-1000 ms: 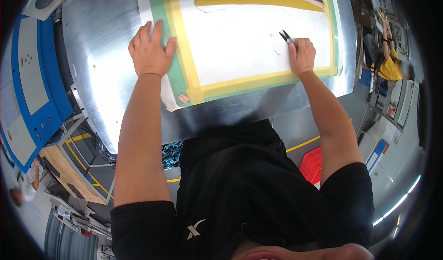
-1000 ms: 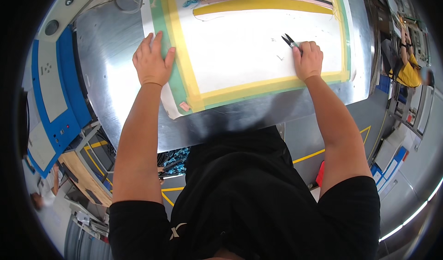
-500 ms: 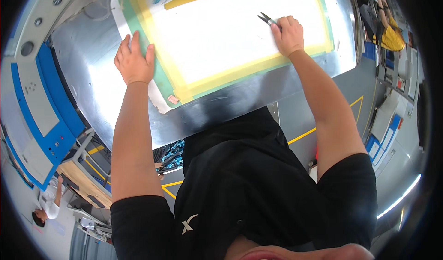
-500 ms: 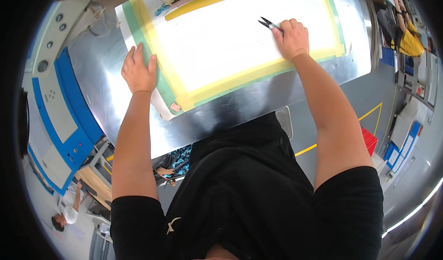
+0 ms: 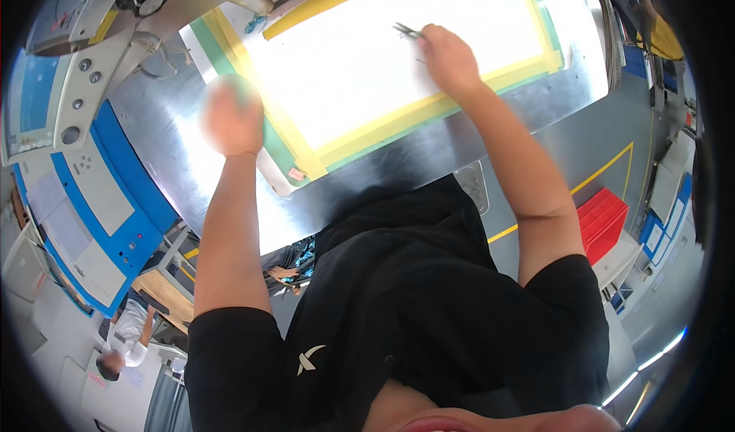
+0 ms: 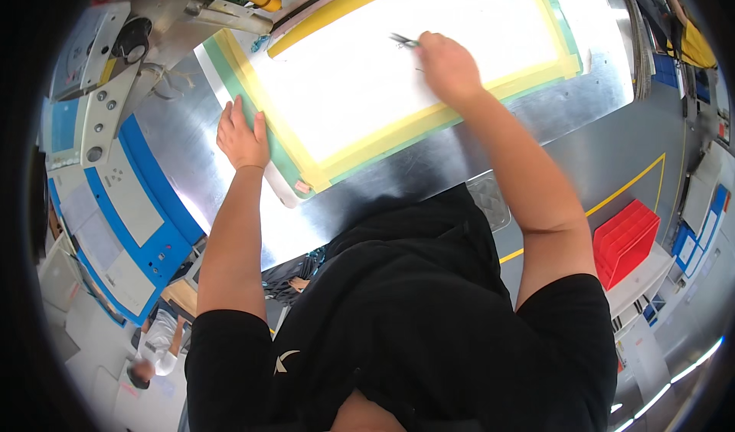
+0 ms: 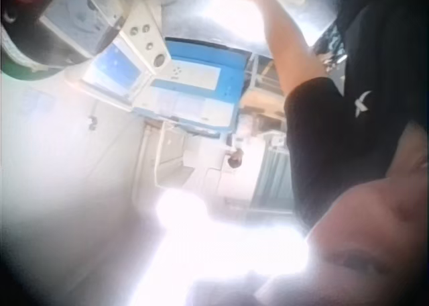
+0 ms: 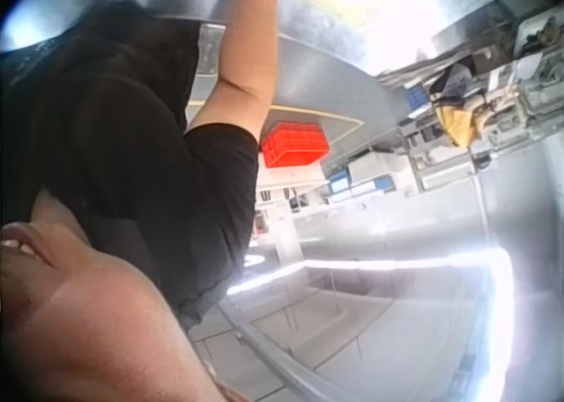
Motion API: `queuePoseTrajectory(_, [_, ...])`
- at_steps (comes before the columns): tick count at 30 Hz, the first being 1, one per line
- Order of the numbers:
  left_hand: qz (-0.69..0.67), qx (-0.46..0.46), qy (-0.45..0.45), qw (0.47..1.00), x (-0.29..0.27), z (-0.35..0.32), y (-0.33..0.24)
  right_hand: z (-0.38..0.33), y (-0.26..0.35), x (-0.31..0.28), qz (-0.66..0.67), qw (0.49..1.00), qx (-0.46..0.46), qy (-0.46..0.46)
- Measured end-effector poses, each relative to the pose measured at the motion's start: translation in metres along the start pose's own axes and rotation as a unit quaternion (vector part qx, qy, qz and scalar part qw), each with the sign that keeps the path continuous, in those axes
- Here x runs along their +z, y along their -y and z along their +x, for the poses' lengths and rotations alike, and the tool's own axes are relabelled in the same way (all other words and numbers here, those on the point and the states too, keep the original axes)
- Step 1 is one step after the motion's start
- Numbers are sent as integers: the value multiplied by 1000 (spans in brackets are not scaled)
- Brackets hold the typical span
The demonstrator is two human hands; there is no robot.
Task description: The person aligns a black strip onto a white board with colored borders and secures it using a machine. They then use shears to trim a small piece of material and place it into the machine. The person continues to adjust the strip and the board throughout the process.
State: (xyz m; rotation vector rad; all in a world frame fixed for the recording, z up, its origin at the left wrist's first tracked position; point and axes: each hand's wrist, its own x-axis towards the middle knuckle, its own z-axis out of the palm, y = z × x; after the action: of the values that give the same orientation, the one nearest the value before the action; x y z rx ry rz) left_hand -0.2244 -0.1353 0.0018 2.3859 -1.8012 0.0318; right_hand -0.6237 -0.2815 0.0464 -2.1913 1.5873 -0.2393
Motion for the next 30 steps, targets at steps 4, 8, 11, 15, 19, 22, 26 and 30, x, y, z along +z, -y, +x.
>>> queuePoseTrajectory(4, [4,4,8,1000,-1,0,-2,22,45,22,58,994,-92,13])
queuePoseTrajectory(8, [5,3,17,1000,-5,0,-4,55,87,31,110,992,-52,16])
queuePoseTrajectory(11, [6,5,23,1000,-5,1,-5,72,104,36,117,992,-35,30])
queuePoseTrajectory(15, [3,13,15,1000,-4,0,-3,92,118,50,131,991,-27,20])
queuePoseTrajectory(19, [2,15,12,1000,-5,0,-3,104,128,50,127,992,-15,22])
queuePoseTrajectory(22, [-4,19,14,1000,-5,1,-3,107,134,51,114,993,-19,26])
queuePoseTrajectory(26, [-9,25,6,1000,-5,2,-2,109,138,55,103,994,-2,34])
queuePoseTrajectory(30, [-8,28,4,1000,-3,1,-1,107,139,58,94,995,-5,26])
